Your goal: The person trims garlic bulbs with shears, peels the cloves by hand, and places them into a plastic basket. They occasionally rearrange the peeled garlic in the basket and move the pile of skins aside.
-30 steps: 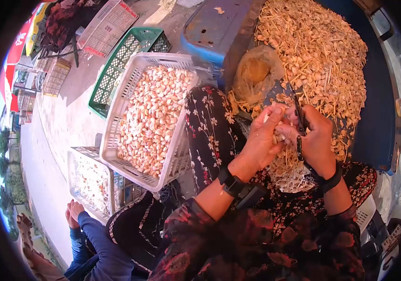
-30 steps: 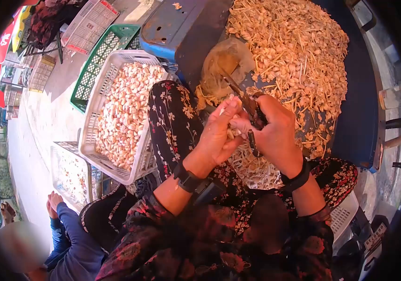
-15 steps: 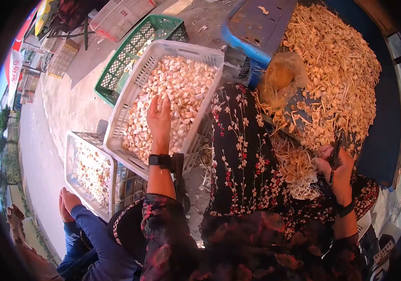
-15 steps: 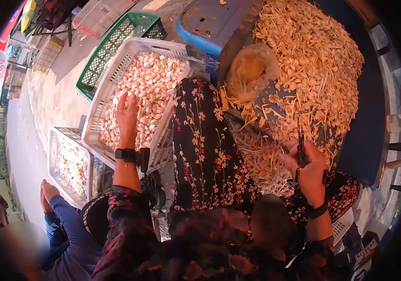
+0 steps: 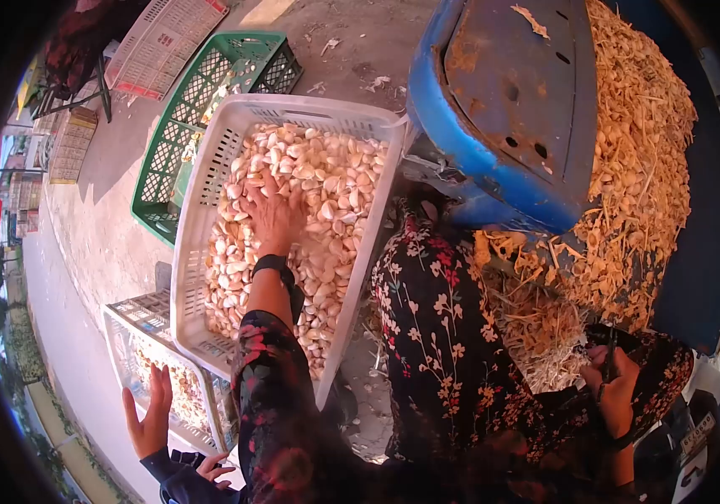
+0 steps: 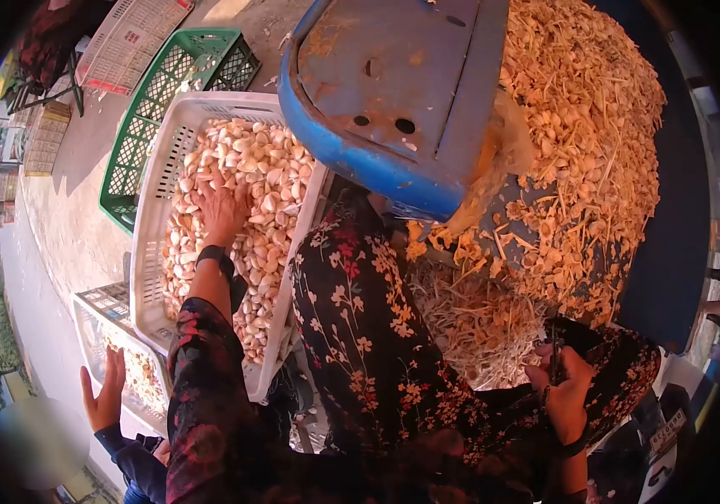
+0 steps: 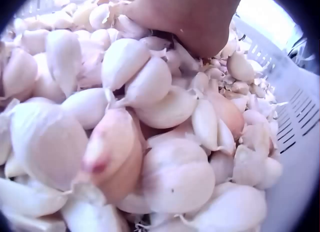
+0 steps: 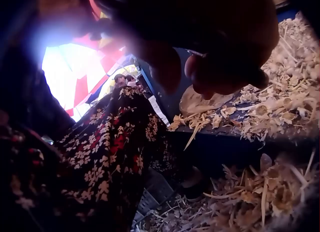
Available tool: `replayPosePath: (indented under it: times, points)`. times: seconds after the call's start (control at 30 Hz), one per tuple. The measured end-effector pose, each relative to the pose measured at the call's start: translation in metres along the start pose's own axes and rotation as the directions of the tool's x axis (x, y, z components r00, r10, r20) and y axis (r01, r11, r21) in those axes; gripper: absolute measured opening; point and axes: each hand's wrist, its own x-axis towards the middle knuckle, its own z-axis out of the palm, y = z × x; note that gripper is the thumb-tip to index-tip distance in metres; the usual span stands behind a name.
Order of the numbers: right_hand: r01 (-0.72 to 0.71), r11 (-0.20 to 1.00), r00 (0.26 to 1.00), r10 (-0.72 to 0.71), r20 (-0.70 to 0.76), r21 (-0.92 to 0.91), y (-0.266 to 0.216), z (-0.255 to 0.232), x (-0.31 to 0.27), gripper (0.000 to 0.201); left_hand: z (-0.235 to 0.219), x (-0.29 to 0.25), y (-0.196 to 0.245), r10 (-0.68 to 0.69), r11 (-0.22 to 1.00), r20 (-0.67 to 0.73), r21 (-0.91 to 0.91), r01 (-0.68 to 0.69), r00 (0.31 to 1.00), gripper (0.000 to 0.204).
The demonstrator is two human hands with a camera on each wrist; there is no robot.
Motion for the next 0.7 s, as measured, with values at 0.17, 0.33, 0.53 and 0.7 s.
replayPosePath:
  times: [0.17,0.33,0.53,0.7]
  points:
    - [-0.130,0.991,0.987,0.132,-0.096,0.026,0.004,-0.017,-0.033,0.026,-0.004,0.076,0.011,-0.177,0.982,0.282,0.111,0.151,0.943,0.069]
    - [-0.194,0.977,0.980,0.197,-0.020,0.087,0.011,-0.012,-0.039,0.025,0.020,0.044,-0.001,0.052,0.992,0.190,0.107,-0.073,0.980,0.074]
    - [0.063,0.998,0.998,-0.063,-0.003,0.032,0.026,-0.008,-0.024,0.022,-0.039,-0.080,0.073,0.043,0.996,0.327,0.064,-0.067,0.944,0.061]
    - [0.054,0.985,0.997,-0.061,0.042,0.163,0.036,-0.027,-0.025,0.021,-0.082,-0.101,0.067,0.204,0.931,0.320,-0.357,-0.082,0.925,0.064]
